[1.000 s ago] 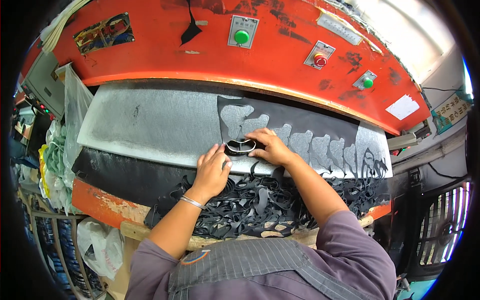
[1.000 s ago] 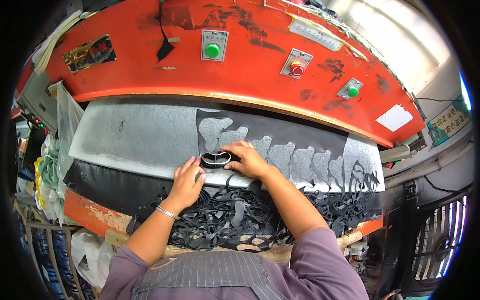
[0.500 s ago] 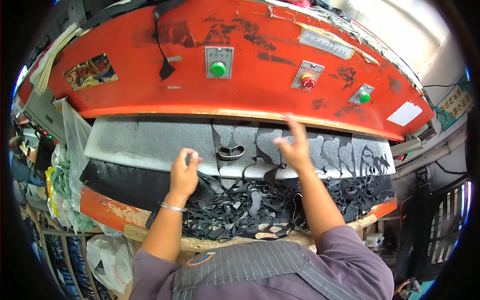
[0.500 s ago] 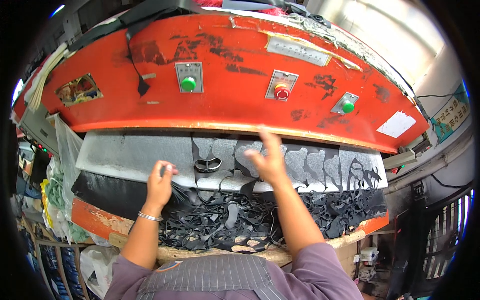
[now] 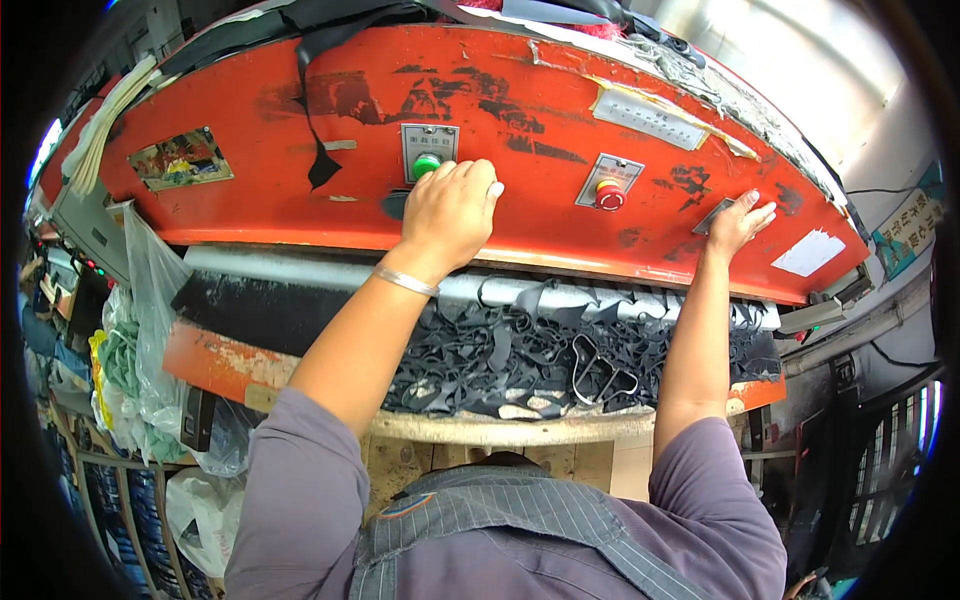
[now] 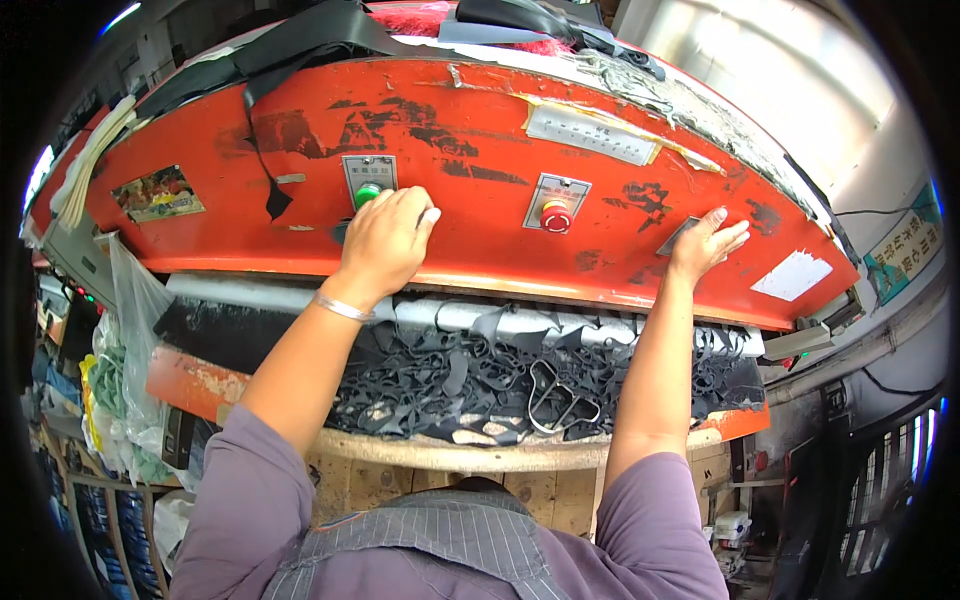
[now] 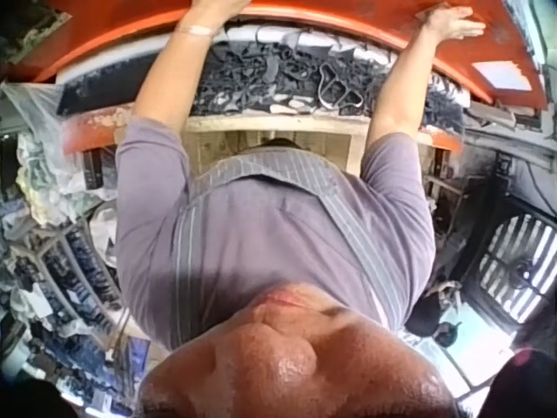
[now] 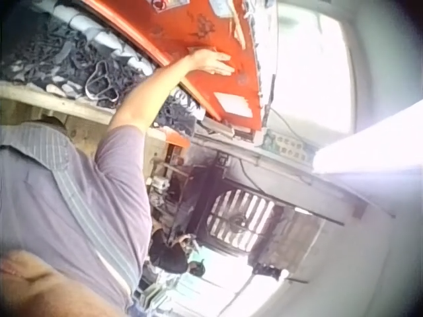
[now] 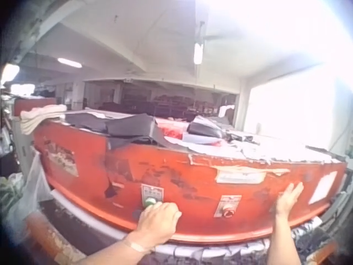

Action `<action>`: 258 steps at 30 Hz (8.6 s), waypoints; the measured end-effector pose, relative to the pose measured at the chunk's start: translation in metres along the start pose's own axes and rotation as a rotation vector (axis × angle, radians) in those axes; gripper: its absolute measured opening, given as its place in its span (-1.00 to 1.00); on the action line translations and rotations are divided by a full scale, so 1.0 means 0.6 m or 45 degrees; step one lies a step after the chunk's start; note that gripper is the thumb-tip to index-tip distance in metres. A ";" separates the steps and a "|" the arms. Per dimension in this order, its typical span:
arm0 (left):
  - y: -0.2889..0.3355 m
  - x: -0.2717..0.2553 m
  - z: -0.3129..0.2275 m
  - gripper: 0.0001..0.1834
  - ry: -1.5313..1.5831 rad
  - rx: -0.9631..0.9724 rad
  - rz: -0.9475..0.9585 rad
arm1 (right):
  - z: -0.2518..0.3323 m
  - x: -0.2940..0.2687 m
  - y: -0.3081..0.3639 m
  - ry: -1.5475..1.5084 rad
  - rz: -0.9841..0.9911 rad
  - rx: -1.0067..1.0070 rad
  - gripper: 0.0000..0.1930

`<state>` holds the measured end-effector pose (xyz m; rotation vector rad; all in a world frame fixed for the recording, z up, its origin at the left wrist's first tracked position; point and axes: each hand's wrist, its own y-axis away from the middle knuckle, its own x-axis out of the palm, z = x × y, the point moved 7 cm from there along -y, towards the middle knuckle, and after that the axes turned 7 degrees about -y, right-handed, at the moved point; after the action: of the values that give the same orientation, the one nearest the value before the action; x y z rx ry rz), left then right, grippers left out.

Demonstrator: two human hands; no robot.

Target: Die-cutting shoe parts from material using a hydraulic clicker press.

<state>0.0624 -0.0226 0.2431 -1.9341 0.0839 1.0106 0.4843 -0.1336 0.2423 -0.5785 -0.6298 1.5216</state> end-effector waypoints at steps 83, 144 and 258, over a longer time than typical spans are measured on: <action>0.178 0.253 0.084 -0.70 -0.228 -0.134 0.596 | -0.338 -0.004 0.109 0.969 1.275 0.297 -0.33; 0.195 0.218 0.215 -0.85 0.589 -0.799 -0.095 | 0.012 0.319 0.518 0.203 2.115 -0.366 -0.02; 0.224 0.318 0.021 -0.66 0.395 -0.406 0.476 | -0.030 0.200 0.468 0.225 1.532 -0.439 -0.14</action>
<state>0.1223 -0.0279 0.0174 -2.4176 0.5029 0.9969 0.2896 -0.0186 0.0358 -1.5123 -0.3927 2.4329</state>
